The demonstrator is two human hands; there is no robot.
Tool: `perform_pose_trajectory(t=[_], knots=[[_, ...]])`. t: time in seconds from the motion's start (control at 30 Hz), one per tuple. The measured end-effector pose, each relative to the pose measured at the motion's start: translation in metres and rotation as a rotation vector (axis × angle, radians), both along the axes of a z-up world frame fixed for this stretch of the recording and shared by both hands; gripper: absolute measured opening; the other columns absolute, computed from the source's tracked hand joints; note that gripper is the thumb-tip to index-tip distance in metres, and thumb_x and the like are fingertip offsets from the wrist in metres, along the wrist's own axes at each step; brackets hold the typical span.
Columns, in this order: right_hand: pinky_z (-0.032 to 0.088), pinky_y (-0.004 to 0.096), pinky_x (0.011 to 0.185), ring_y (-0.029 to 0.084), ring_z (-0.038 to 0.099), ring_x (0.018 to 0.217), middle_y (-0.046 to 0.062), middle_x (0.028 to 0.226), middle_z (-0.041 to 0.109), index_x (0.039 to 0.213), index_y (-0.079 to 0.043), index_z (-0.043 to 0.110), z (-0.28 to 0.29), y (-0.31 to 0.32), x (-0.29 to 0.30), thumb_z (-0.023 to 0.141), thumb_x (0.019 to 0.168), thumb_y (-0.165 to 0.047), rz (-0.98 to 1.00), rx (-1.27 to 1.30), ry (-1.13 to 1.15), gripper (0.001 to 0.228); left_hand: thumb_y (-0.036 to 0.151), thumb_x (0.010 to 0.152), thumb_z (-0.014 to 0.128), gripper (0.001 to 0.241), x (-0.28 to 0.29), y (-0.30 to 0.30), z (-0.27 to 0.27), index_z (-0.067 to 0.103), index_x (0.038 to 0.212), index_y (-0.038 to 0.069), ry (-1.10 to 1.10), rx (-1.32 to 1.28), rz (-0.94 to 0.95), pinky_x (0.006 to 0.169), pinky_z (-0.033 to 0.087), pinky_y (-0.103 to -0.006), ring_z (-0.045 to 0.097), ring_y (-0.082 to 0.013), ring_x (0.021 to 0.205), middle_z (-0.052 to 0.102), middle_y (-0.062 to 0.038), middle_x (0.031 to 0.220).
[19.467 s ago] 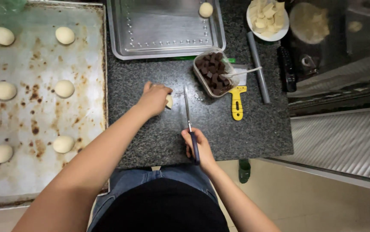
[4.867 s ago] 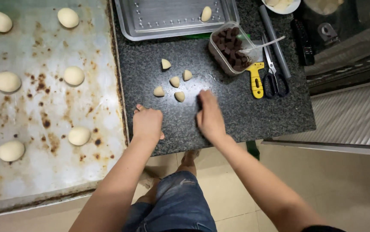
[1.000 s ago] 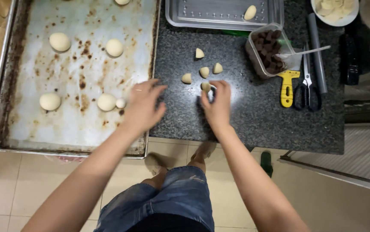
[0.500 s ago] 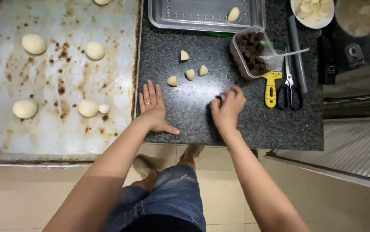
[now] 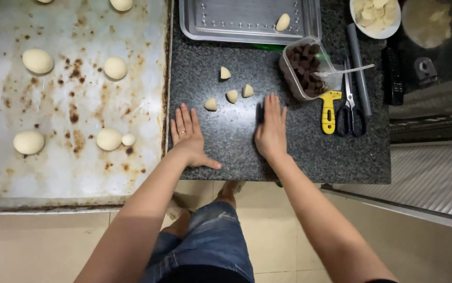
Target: Shaping dough and cutting small pieces using scissors on a bakery counter.
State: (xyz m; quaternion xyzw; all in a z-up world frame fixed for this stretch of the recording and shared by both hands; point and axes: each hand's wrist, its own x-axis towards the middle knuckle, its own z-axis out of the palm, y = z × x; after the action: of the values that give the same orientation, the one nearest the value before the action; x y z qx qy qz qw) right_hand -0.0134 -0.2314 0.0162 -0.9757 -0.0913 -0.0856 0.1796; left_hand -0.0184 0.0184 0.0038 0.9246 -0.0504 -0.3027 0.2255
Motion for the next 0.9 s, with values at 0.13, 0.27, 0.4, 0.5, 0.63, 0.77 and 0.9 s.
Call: perform_pose_trajectory(t=[0.13, 0.27, 0.4, 0.5, 0.63, 0.77, 0.9], knots=[[0.016, 0.058, 0.125, 0.054, 0.026, 0.149, 0.041, 0.157, 0.030, 0.156, 0.010, 0.029, 0.019, 0.038, -0.011, 0.043, 0.076, 0.015, 0.053, 0.213, -0.038, 0.081, 0.064, 0.034, 0.101, 0.185, -0.002, 0.000, -0.002, -0.019, 0.157, -0.005, 0.007, -0.024, 0.009, 0.117, -0.026, -0.0571, -0.034, -0.0443, 0.148, -0.033, -0.030, 0.160], [0.017, 0.049, 0.127, 0.039, 0.022, 0.154, 0.023, 0.167, 0.024, 0.163, -0.008, 0.028, 0.008, 0.004, -0.055, 0.051, 0.076, 0.012, 0.206, 0.236, 0.218, 0.091, 0.065, 0.033, 0.101, 0.186, 0.000, 0.001, -0.003, -0.020, 0.156, -0.005, 0.022, -0.026, 0.010, 0.117, -0.027, -0.0582, -0.036, -0.0441, 0.147, -0.035, -0.029, 0.160], [0.015, 0.048, 0.127, 0.040, 0.016, 0.156, 0.026, 0.169, 0.017, 0.162, 0.000, 0.025, -0.003, -0.039, -0.012, 0.047, 0.086, 0.009, 0.090, -0.015, 0.021, 0.080, 0.066, 0.033, 0.100, 0.185, 0.002, 0.002, -0.002, -0.019, 0.156, -0.005, 0.014, -0.012, 0.003, 0.118, -0.025, -0.0587, -0.034, -0.0445, 0.148, -0.034, -0.029, 0.160], [0.015, 0.054, 0.126, 0.046, 0.019, 0.154, 0.033, 0.164, 0.024, 0.160, 0.005, 0.028, -0.006, -0.005, 0.028, 0.041, 0.083, 0.015, 0.023, 0.122, -0.042, 0.079, 0.067, 0.032, 0.100, 0.187, 0.002, 0.002, -0.004, -0.019, 0.156, -0.005, 0.023, -0.013, 0.000, 0.118, -0.024, -0.0591, -0.034, -0.0445, 0.148, -0.034, -0.029, 0.160], [0.015, 0.054, 0.126, 0.045, 0.019, 0.153, 0.031, 0.165, 0.023, 0.161, 0.001, 0.026, 0.020, 0.020, -0.025, 0.035, 0.090, 0.005, 0.153, 0.349, 0.097, 0.072, 0.065, 0.033, 0.101, 0.186, 0.002, 0.002, -0.001, -0.021, 0.156, -0.005, 0.027, -0.019, 0.001, 0.118, -0.025, -0.0587, -0.034, -0.0445, 0.148, -0.034, -0.029, 0.160], [0.016, 0.048, 0.127, 0.037, 0.022, 0.155, 0.022, 0.167, 0.024, 0.162, -0.006, 0.030, 0.010, -0.023, -0.029, 0.052, 0.081, 0.010, 0.146, 0.125, 0.155, 0.085, 0.064, 0.033, 0.101, 0.187, 0.005, 0.002, -0.002, -0.022, 0.156, -0.005, 0.049, -0.020, -0.002, 0.117, -0.026, -0.0594, -0.036, -0.0444, 0.147, -0.036, -0.029, 0.159], [0.011, 0.051, 0.127, 0.040, 0.016, 0.157, 0.027, 0.167, 0.022, 0.161, 0.001, 0.027, -0.009, -0.012, 0.026, 0.052, 0.082, 0.009, 0.025, 0.069, 0.019, 0.083, 0.064, 0.034, 0.101, 0.186, 0.002, 0.001, -0.004, -0.021, 0.156, -0.005, 0.059, -0.012, -0.002, 0.117, -0.025, -0.0601, -0.036, -0.0454, 0.146, -0.035, -0.030, 0.159]])
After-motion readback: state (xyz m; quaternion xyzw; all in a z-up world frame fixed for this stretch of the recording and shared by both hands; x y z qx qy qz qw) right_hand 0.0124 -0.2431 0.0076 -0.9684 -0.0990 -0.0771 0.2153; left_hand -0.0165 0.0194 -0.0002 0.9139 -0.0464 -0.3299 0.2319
